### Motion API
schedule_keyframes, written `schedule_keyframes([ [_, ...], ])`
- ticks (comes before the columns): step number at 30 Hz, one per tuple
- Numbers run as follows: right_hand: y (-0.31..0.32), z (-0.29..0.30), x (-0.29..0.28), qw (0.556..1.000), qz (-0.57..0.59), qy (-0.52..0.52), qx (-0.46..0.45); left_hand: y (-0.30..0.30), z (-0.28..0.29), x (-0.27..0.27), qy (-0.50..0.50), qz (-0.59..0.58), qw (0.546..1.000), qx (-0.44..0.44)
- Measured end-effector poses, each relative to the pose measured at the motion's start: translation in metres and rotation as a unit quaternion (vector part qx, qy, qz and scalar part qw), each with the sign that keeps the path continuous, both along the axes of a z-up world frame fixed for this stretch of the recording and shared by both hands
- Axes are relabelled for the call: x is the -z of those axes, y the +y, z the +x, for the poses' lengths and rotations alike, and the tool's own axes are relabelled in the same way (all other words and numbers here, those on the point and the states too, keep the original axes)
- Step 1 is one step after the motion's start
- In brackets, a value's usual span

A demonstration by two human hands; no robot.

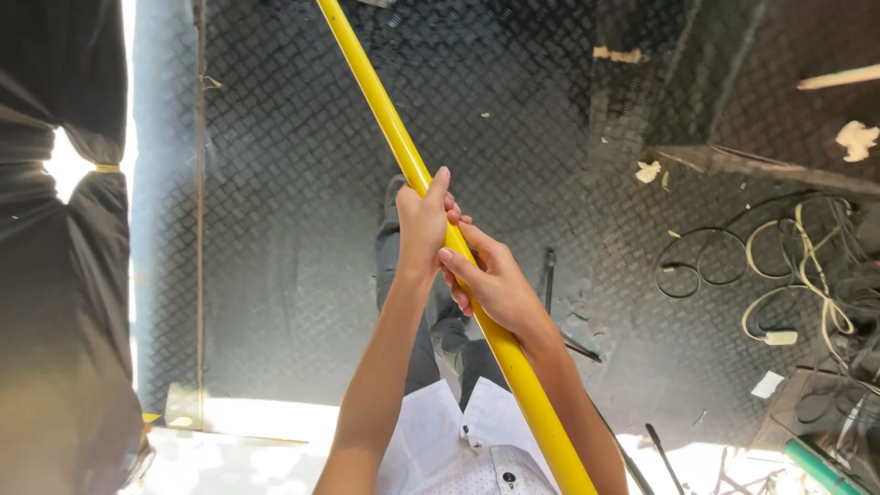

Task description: Mopping a diamond-plate floor in a restaurant bar area.

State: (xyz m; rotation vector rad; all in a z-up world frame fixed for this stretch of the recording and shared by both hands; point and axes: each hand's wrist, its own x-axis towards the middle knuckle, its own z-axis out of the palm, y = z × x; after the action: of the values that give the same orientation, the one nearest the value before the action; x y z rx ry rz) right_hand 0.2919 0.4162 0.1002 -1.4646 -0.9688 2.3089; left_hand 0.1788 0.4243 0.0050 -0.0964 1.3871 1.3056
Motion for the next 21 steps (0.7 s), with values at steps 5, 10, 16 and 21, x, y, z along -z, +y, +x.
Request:
schedule_keyframes([
  [5,-0.081,0.093,0.021,1.0,-0.01,0.01,0.026,-0.072,0.092,0.014,0.012,-0.01,0.999,0.048],
  [10,-0.118,0.138,0.051,0.997,-0.045,0.034,0.06,-0.107,0.134,0.05,-0.008,-0.047,0.996,0.076],
  [16,-0.08,0.121,0.042,0.993,-0.089,0.037,0.069,-0.08,0.123,0.054,0.0,-0.024,0.997,0.072],
  [21,-0.035,0.104,0.037,0.99,-0.111,0.038,0.084,-0.03,0.102,0.024,0.02,-0.069,0.994,0.082],
])
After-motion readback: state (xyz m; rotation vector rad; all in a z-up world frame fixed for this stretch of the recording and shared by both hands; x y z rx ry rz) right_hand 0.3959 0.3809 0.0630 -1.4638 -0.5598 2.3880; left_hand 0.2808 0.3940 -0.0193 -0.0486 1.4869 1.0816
